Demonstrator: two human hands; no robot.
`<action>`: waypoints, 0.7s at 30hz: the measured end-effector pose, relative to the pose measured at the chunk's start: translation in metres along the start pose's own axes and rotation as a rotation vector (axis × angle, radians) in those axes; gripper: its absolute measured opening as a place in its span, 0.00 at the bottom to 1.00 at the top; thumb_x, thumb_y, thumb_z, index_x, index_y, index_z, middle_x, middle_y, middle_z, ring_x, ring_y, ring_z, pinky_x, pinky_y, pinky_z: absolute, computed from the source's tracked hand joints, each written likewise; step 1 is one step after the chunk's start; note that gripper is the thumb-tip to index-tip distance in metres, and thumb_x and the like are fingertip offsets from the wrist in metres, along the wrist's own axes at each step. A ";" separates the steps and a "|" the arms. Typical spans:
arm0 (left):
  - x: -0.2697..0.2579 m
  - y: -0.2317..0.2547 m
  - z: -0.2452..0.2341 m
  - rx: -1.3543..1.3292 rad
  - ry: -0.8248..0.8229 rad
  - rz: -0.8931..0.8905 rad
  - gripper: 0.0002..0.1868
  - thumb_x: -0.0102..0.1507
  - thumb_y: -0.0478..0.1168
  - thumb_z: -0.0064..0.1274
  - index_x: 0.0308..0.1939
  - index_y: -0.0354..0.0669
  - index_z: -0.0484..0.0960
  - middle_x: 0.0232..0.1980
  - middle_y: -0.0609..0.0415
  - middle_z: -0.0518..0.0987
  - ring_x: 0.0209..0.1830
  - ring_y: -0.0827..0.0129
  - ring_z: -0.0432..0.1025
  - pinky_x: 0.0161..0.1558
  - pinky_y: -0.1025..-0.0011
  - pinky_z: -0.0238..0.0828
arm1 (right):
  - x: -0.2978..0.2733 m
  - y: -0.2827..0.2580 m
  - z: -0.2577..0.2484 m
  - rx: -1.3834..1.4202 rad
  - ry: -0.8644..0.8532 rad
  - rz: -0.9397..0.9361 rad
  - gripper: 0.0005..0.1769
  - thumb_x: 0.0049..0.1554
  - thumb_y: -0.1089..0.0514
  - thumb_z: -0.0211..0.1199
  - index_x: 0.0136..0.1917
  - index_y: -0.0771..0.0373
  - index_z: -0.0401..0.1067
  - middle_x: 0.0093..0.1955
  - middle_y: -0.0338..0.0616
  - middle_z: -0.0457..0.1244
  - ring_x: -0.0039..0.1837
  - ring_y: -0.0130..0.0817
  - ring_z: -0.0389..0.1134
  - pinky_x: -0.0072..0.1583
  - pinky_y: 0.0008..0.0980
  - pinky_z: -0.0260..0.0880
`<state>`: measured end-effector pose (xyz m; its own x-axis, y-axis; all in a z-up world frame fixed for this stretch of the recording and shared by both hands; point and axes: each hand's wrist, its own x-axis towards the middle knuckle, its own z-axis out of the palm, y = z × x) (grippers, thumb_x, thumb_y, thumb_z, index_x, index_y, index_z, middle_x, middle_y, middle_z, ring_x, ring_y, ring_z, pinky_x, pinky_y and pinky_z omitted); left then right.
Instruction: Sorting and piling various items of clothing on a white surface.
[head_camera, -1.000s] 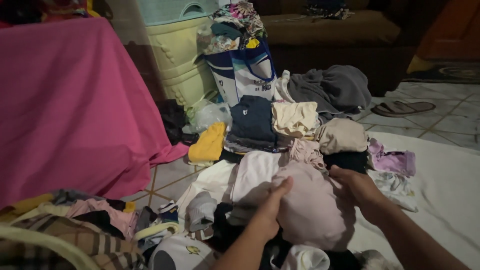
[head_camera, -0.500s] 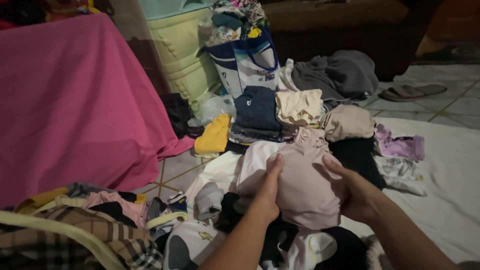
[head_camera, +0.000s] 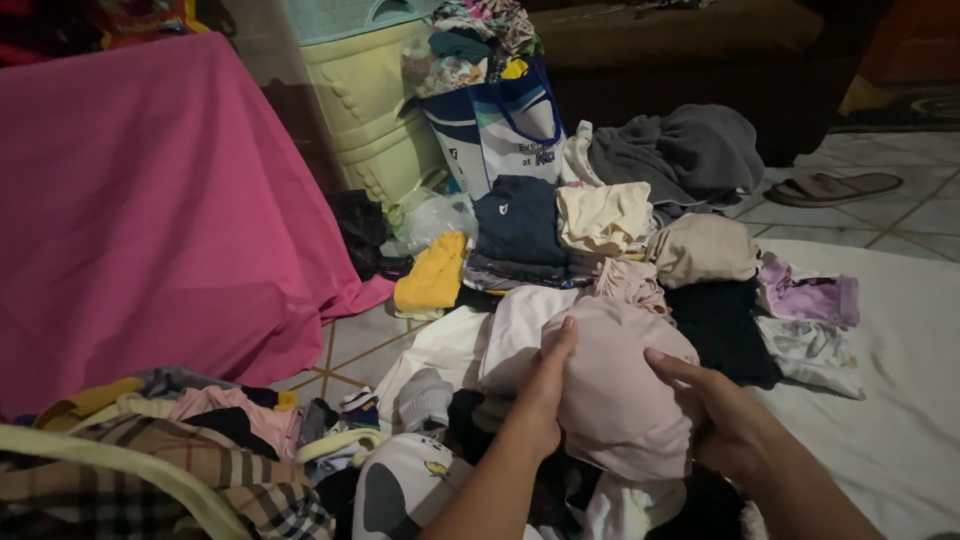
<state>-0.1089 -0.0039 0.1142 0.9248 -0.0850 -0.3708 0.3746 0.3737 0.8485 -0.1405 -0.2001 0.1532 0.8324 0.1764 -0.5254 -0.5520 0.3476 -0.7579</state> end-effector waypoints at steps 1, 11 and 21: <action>-0.001 0.001 0.000 0.000 -0.002 0.000 0.52 0.52 0.73 0.55 0.74 0.53 0.66 0.73 0.52 0.71 0.70 0.59 0.67 0.68 0.54 0.64 | 0.002 0.001 -0.002 0.000 0.001 -0.001 0.37 0.48 0.46 0.67 0.67 0.64 0.71 0.60 0.50 0.72 0.58 0.47 0.73 0.60 0.50 0.72; 0.001 -0.010 0.013 -0.049 -0.116 0.011 0.48 0.52 0.72 0.55 0.71 0.54 0.72 0.70 0.54 0.75 0.67 0.62 0.69 0.65 0.58 0.65 | 0.002 0.002 -0.015 0.035 0.006 -0.007 0.35 0.50 0.43 0.65 0.66 0.63 0.72 0.60 0.53 0.72 0.58 0.50 0.73 0.60 0.52 0.72; 0.018 -0.013 0.018 -0.131 -0.090 0.040 0.46 0.53 0.71 0.56 0.69 0.52 0.74 0.69 0.52 0.76 0.68 0.58 0.70 0.65 0.52 0.67 | 0.007 0.001 -0.025 -0.064 0.032 -0.117 0.39 0.54 0.32 0.62 0.68 0.61 0.72 0.59 0.49 0.69 0.56 0.46 0.69 0.63 0.56 0.66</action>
<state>-0.0958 -0.0268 0.1027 0.9431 -0.1482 -0.2978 0.3314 0.4955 0.8029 -0.1364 -0.2214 0.1389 0.8897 0.1085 -0.4435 -0.4544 0.3042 -0.8372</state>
